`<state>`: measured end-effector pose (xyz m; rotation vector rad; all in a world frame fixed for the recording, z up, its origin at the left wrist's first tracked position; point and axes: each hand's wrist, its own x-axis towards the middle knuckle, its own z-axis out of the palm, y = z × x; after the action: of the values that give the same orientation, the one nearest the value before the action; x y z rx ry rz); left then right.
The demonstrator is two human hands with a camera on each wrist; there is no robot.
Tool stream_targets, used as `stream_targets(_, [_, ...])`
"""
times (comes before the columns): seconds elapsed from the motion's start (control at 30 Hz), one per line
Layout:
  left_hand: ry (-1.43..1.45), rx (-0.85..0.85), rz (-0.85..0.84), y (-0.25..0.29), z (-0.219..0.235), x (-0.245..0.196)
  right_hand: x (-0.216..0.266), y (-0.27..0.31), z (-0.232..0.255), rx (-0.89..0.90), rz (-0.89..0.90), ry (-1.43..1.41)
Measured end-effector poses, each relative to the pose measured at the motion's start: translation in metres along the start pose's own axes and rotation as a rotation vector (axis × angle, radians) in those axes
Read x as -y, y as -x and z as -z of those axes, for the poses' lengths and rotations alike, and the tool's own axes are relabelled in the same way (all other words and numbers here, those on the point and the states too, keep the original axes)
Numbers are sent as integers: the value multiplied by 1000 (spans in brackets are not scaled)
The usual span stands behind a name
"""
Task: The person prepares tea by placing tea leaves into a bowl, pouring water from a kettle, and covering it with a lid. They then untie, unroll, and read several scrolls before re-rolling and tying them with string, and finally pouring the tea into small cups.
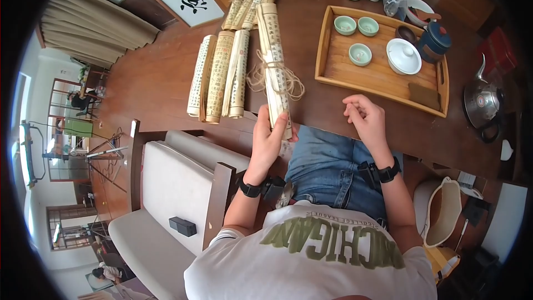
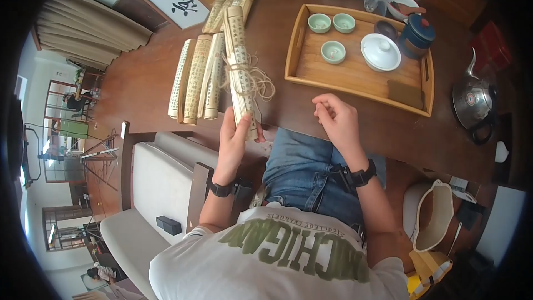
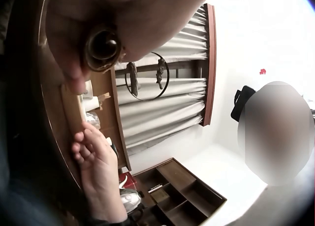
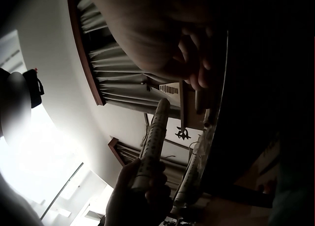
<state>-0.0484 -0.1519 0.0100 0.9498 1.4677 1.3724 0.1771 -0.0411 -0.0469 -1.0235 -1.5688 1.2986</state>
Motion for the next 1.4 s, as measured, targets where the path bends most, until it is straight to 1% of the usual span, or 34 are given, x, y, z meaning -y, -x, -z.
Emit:
stream_targets(0.03, [33, -11, -49, -4, 1, -5, -1, 0, 0, 6, 10, 24])
stream_targets(0.07, [-19, -25, -55, -7, 2, -14, -1, 0, 1, 9, 17, 49])
stream_targets(0.17, [30, -30, -171, -25, 6, -38, 0, 2, 0, 15, 42, 113])
stream_targets(0.2, [-6, -63, -203, -34, 6, -49, 1, 2, 1, 19, 55, 137])
stream_targets(0.3, [-191, -74, -259, -77, 13, -75, 3, 2, 2, 47, 36, 167])
stream_targets(0.33, [-219, -29, -229, -100, 20, -79, 3, 2, 1, 50, 42, 169])
stream_targets(0.43, [-378, 94, -192, -192, 34, -74, 2, 2, 1, 48, 65, 178])
stream_targets(0.5, [-618, 26, -175, -242, 28, -66, 2, 3, 1, 44, 77, 184])
stream_targets(0.57, [-796, 68, -89, -289, 25, -57, 2, 4, 1, 44, 77, 187])
stream_targets(0.6, [-884, 91, -44, -304, 22, -55, 1, 4, 1, 46, 85, 201])
stream_targets(0.7, [-973, 120, 67, -332, 12, -55, -2, 5, 3, 43, 117, 233])
stream_targets(0.73, [-898, 104, 54, -336, 10, -54, -4, 5, 3, 40, 131, 238])
stream_targets(0.83, [-839, -63, -124, -349, 13, -34, -1, 5, 2, 39, 155, 249])
stream_targets(0.87, [-748, 13, -48, -336, 10, -45, 1, 5, 2, 43, 159, 251])
stream_targets(0.97, [-950, 7, 19, -322, 19, -33, 0, 6, 4, 50, 165, 256])
stream_targets(1.03, [-1096, -11, -219, -300, 33, -21, -1, 6, 2, 53, 169, 254])
stream_targets(1.1, [-1238, -17, -464, -262, 45, -9, 1, 6, 3, 55, 169, 254])
stream_targets(1.13, [-1319, -22, -492, -236, 49, -11, 0, 6, 3, 57, 180, 255])
stream_targets(1.2, [-1475, -37, -543, -178, 53, -29, 0, 5, 3, 53, 185, 263])
stream_targets(1.3, [-1632, -194, -511, -129, 73, -26, 4, 6, 2, 62, 161, 257])
stream_targets(1.33, [-1645, -240, -539, -117, 82, -21, 3, 7, 2, 66, 155, 253])
stream_targets(1.4, [-1660, -264, -379, -96, 90, -21, 3, 6, 2, 75, 147, 260])
